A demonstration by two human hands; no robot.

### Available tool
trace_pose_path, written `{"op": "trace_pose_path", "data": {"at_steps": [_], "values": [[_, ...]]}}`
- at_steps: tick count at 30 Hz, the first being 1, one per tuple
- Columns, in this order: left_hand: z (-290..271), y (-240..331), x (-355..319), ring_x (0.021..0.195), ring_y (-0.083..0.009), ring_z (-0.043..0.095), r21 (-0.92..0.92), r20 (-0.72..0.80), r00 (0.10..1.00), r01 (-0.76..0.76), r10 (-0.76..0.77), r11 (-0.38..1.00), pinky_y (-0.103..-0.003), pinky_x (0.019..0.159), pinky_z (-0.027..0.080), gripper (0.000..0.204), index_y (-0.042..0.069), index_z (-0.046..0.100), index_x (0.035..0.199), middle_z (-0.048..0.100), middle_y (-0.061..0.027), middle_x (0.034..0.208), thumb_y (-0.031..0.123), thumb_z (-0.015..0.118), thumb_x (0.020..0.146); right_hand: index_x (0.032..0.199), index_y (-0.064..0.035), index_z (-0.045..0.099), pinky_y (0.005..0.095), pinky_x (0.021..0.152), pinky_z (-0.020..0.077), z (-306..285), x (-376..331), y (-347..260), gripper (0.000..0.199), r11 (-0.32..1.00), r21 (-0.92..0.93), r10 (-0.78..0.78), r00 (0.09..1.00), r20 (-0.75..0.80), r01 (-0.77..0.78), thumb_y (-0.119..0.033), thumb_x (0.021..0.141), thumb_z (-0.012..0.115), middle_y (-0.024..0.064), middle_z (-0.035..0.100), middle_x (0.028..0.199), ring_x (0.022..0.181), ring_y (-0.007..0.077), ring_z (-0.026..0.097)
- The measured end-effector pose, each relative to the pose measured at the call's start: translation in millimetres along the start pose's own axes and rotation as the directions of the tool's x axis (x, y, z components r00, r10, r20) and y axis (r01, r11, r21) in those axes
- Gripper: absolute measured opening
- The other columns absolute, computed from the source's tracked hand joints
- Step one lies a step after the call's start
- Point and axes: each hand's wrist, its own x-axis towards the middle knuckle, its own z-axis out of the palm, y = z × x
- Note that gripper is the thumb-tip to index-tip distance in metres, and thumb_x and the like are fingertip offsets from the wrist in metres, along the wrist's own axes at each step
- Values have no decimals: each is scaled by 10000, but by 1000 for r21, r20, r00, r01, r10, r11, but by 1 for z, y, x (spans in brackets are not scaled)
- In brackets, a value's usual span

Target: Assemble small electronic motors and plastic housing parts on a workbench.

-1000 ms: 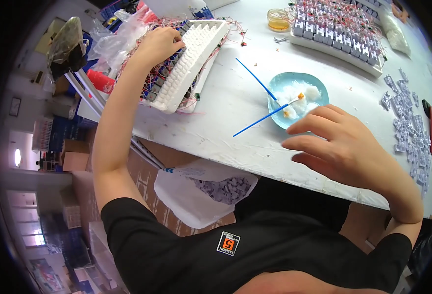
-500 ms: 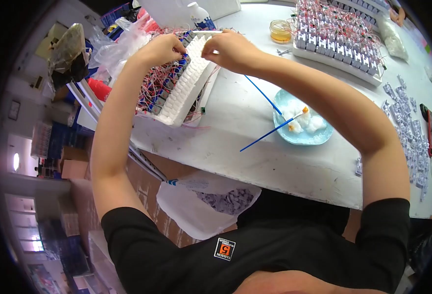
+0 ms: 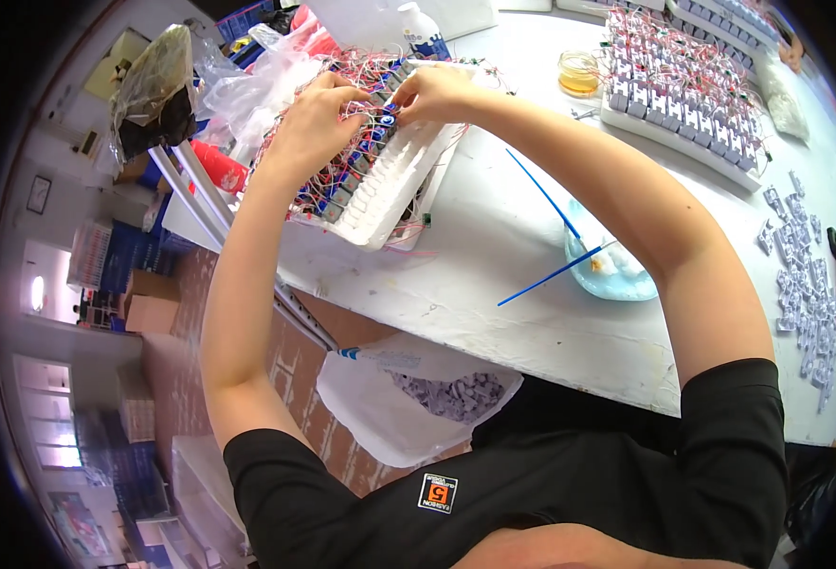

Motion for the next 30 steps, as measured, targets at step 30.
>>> {"op": "trace_pose_path", "data": {"at_steps": [30], "values": [[-53,20,24,886,-153,645,-420,-349,886,144,-306,896,-280,801,495,281,31,663,1125,699,-86,968,173,681,883,949,-39,656,393,772,500,-96,7,-80,235,909,17,-357,798,-486,417,-122,733,692,138,676,913,908,314,629]]}}
